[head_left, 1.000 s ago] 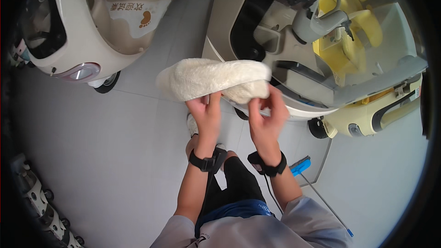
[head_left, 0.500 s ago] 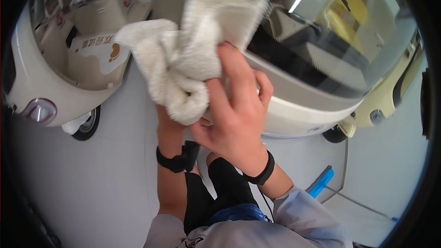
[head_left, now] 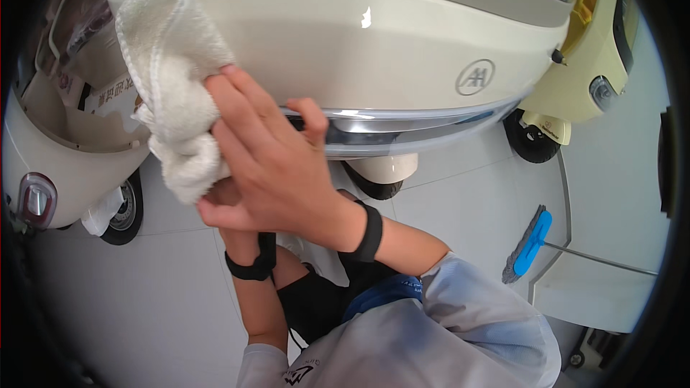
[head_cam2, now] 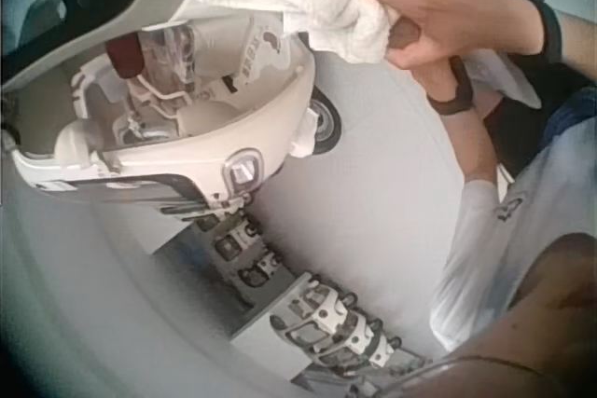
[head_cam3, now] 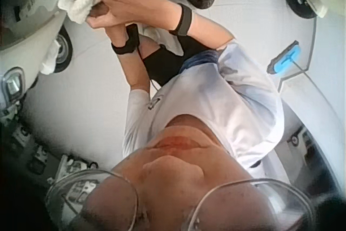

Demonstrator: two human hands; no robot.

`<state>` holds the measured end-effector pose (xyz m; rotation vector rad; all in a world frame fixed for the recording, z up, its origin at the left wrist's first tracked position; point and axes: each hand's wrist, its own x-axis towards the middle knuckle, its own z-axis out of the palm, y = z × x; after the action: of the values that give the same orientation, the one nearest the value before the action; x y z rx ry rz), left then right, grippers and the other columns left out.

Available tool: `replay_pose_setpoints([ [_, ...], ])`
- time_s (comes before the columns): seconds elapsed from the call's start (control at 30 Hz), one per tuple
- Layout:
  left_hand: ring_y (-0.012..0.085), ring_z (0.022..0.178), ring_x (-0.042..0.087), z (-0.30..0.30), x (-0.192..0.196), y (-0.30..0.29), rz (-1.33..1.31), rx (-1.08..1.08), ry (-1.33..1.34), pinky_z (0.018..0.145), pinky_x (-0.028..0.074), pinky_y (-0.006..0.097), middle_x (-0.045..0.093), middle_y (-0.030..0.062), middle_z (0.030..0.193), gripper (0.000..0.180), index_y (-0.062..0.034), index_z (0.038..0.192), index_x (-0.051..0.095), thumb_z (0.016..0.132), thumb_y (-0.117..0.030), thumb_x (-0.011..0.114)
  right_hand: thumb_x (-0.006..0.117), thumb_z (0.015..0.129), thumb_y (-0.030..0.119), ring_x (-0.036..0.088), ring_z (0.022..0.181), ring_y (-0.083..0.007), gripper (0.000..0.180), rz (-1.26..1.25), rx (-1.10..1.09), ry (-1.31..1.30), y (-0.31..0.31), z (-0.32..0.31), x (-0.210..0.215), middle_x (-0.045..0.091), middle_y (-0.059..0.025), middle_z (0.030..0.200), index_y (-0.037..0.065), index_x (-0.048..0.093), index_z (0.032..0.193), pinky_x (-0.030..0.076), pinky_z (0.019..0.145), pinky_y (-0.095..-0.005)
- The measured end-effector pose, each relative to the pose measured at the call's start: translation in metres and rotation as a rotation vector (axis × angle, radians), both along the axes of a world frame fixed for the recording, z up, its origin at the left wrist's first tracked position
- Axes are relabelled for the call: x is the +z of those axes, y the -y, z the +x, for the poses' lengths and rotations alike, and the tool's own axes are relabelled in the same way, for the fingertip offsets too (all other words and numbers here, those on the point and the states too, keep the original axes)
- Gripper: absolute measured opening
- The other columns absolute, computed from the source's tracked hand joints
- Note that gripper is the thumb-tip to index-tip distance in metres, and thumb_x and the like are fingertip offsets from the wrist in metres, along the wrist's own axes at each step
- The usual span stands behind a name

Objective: The person is using a white cloth to wipe down and polish the front panels and headlights of small electric tricycles in a garage setting.

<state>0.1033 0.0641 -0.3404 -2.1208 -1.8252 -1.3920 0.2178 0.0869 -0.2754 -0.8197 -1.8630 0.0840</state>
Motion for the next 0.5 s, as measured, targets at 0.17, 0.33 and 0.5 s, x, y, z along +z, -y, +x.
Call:
replay_pose_setpoints([
  [0.17,0.0362,0.136,0.052,0.021,0.021,-0.03,0.042,0.075,-0.257,0.114,0.038,0.047,0.051,0.019,0.15,0.061,-0.0041,0.148,0.047,0.095,-0.024,0.068,0.075,0.068,0.026,0.06,0.125,-0.0193,0.03,0.288,-0.21,-0.085,-0.034,0.031,-0.003,0.062,-0.006,0.128,0.006,0.062,0.087,0.025,0.091,-0.0418],
  [0.33,0.0428,0.142,0.042,0.083,0.054,-0.037,0.225,0.049,-0.214,0.115,0.034,0.054,0.05,0.0207,0.15,0.058,-0.0089,0.146,0.052,0.094,-0.028,0.068,0.079,0.066,0.012,0.059,0.12,-0.0287,0.036,0.339,-0.203,-0.269,-0.029,0.088,0.012,0.06,-0.0132,0.132,0.004,0.066,0.098,0.036,0.094,-0.0405],
  [0.5,0.0533,0.139,0.038,0.166,0.066,-0.048,0.351,0.002,-0.28,0.118,0.018,0.07,0.051,0.0178,0.145,0.063,-0.0083,0.146,0.053,0.089,-0.03,0.067,0.076,0.068,-0.005,0.057,0.129,-0.0399,0.059,0.41,-0.338,-0.239,-0.033,0.169,0.002,0.052,-0.0246,0.145,0.0,0.066,0.126,0.049,0.104,-0.0431],
])
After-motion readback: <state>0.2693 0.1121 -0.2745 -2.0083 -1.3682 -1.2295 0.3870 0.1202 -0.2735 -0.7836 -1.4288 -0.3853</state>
